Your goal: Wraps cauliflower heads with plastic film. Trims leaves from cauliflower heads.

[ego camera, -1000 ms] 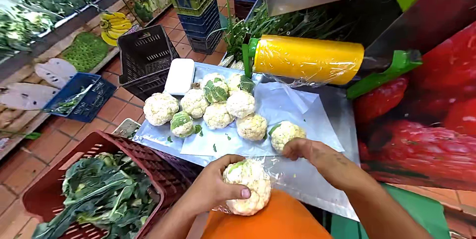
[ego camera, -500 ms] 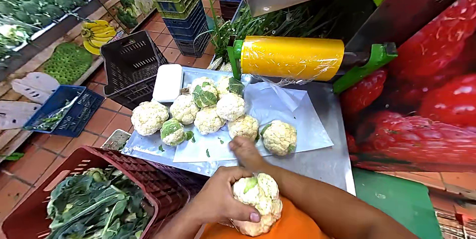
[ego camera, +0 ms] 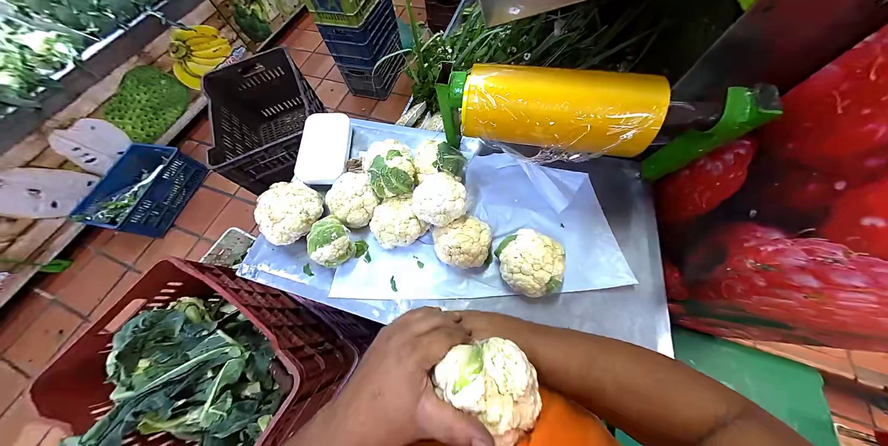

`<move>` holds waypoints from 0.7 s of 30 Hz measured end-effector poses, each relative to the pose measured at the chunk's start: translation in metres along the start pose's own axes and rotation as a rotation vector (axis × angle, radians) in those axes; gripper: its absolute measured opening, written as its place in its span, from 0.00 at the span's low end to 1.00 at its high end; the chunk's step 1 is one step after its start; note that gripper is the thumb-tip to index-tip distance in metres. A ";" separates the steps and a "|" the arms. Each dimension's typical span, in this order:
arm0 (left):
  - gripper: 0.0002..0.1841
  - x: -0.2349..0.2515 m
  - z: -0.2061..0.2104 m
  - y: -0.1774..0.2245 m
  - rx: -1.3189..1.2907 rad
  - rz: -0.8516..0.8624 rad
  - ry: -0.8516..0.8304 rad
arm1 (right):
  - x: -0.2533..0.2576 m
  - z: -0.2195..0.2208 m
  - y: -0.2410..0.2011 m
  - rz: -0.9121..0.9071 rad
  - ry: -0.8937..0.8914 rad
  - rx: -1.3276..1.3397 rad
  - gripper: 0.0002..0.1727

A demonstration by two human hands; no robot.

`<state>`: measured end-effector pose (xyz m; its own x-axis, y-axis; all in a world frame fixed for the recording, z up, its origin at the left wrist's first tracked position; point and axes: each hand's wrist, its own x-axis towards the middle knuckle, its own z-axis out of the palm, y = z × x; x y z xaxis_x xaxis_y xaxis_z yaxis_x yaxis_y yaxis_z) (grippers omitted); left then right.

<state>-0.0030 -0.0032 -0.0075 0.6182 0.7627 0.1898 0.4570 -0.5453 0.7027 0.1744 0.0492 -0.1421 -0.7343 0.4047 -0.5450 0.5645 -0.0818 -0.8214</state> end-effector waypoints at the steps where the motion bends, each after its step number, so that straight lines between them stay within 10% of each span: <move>1: 0.47 0.004 -0.001 -0.001 -0.001 -0.028 -0.009 | -0.015 -0.017 -0.035 -0.100 0.090 -0.138 0.20; 4: 0.43 0.022 -0.011 0.002 0.015 -0.254 -0.156 | -0.053 -0.057 -0.070 -0.193 0.340 -0.195 0.22; 7: 0.36 0.047 -0.022 0.007 -0.102 -0.597 -0.331 | -0.119 -0.079 -0.072 -0.266 0.189 -0.116 0.37; 12: 0.24 0.040 -0.015 -0.020 -0.647 -0.691 -0.013 | -0.148 -0.035 -0.018 -0.370 0.428 0.224 0.48; 17: 0.46 -0.005 0.033 -0.054 -0.825 -0.659 0.323 | -0.130 0.009 0.007 -0.644 0.768 0.912 0.46; 21: 0.58 0.005 0.048 -0.036 -1.216 -0.624 0.311 | -0.115 0.012 -0.011 -0.589 0.545 0.862 0.38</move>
<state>0.0141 0.0037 -0.0643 0.2827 0.8967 -0.3405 -0.3312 0.4244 0.8428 0.2485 -0.0076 -0.0724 -0.4203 0.9046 -0.0712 -0.4026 -0.2562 -0.8788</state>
